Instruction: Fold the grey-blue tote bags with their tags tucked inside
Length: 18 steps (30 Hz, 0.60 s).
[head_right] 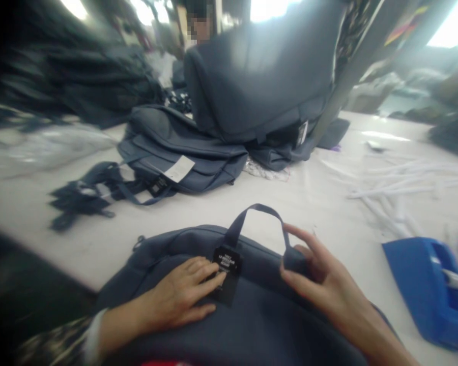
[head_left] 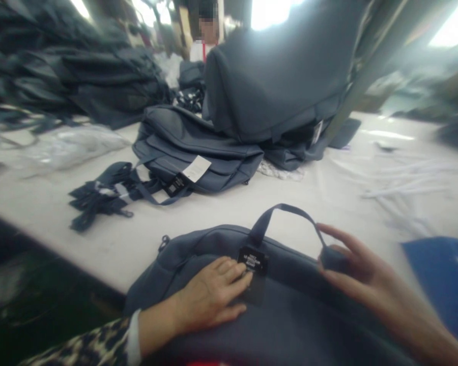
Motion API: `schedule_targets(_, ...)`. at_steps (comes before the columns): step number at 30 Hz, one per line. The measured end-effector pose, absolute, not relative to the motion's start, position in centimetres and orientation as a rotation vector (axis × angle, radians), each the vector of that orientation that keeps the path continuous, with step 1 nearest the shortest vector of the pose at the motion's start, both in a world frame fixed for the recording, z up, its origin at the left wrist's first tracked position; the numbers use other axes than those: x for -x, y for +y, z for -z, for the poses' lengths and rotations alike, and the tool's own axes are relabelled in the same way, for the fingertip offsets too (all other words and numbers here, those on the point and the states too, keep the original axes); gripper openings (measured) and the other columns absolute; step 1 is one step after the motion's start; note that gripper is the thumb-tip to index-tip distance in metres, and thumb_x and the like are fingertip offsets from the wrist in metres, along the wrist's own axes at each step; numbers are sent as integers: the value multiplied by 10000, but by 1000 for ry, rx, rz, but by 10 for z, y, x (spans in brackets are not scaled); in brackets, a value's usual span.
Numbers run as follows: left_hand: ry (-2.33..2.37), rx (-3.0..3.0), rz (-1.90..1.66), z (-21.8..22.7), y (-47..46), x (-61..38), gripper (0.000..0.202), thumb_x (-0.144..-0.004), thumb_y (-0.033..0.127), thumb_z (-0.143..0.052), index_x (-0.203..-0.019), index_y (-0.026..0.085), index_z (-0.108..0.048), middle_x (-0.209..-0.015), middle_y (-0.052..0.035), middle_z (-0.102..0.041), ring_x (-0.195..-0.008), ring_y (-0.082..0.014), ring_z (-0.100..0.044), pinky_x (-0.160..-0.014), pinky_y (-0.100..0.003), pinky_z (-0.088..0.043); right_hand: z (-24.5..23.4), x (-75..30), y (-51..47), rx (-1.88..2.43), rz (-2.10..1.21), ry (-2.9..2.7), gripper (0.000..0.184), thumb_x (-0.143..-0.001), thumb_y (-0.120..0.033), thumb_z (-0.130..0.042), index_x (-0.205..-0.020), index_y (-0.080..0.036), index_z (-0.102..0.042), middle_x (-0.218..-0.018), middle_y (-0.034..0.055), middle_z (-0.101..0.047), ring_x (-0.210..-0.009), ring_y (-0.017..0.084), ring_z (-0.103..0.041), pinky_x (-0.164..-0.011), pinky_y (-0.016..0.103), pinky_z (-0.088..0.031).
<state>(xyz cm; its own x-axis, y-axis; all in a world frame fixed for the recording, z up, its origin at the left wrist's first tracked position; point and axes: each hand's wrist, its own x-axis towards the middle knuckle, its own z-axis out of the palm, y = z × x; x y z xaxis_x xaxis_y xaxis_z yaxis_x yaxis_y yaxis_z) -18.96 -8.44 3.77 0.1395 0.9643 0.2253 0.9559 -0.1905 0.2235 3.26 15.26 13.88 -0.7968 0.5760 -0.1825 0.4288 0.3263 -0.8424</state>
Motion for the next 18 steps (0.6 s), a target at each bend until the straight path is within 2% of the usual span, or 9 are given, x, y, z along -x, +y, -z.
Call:
schedule_targets(3,1972,-2373,-514,-37,-83,191,467,-899,416,-661,-1293,178,-584,-1174,-102,-636,-1092,-266,-583,-1011,-430,-469,-137,-60,104,540,-1117,-2681,629,-863,-365,-700,-1446,-366,-463,-1062,-7,-745,-840,190,-732,-737,262,-606)
schedule_targets(5,1975,-2387,-532,-35,-82,191,414,-898,423,-658,-1232,183,-617,-1146,-100,-642,-1093,-267,-583,-1010,-431,-466,-116,-74,72,344,-910,-2734,707,-885,-290,-662,-1519,-322,-350,-980,-18,-743,-793,158,-723,-746,237,-603)
schedule_targets(6,1978,-2397,-544,-33,-81,191,386,-901,428,-652,-1199,183,-630,-1162,-103,-638,-1105,-269,-580,-1017,-432,-460,-101,-79,56,286,-810,-2736,686,-905,-271,-628,-1523,-286,-333,-927,-19,-737,-762,151,-716,-731,231,-601)
schedule_targets(9,1982,-2410,-555,-28,-80,192,337,-917,417,-628,-1156,180,-635,-1268,-108,-606,-1163,-271,-561,-1039,-428,-442,-56,-83,21,168,-428,-2776,403,-952,-232,-533,-1355,-252,-530,-852,-2,-720,-680,171,-688,-615,263,-580)
schedule_targets(11,1987,-2388,-573,-26,-79,193,331,-910,395,-634,-1160,177,-626,-1280,-104,-607,-1179,-270,-557,-1051,-424,-435,-33,-82,8,169,-258,-2762,329,-966,-192,-481,-1261,-255,-612,-873,24,-708,-680,188,-669,-586,291,-554)
schedule_targets(15,2002,-2348,-619,-25,-78,194,491,-889,348,-651,-1322,148,-537,-1280,-123,-600,-1187,-260,-547,-1057,-415,-430,-10,-84,3,319,-373,-2679,326,-986,-169,-471,-1257,-253,-631,-1047,77,-667,-894,211,-653,-756,343,-563)
schedule_targets(18,2004,-2425,-481,-26,-76,194,571,-925,333,-606,-1458,200,-452,-1316,-121,-559,-1195,-273,-526,-1038,-435,-421,-3,-87,6,333,-414,-2662,355,-969,-147,-522,-1284,-275,-623,-1081,75,-648,-943,217,-629,-799,366,-548)
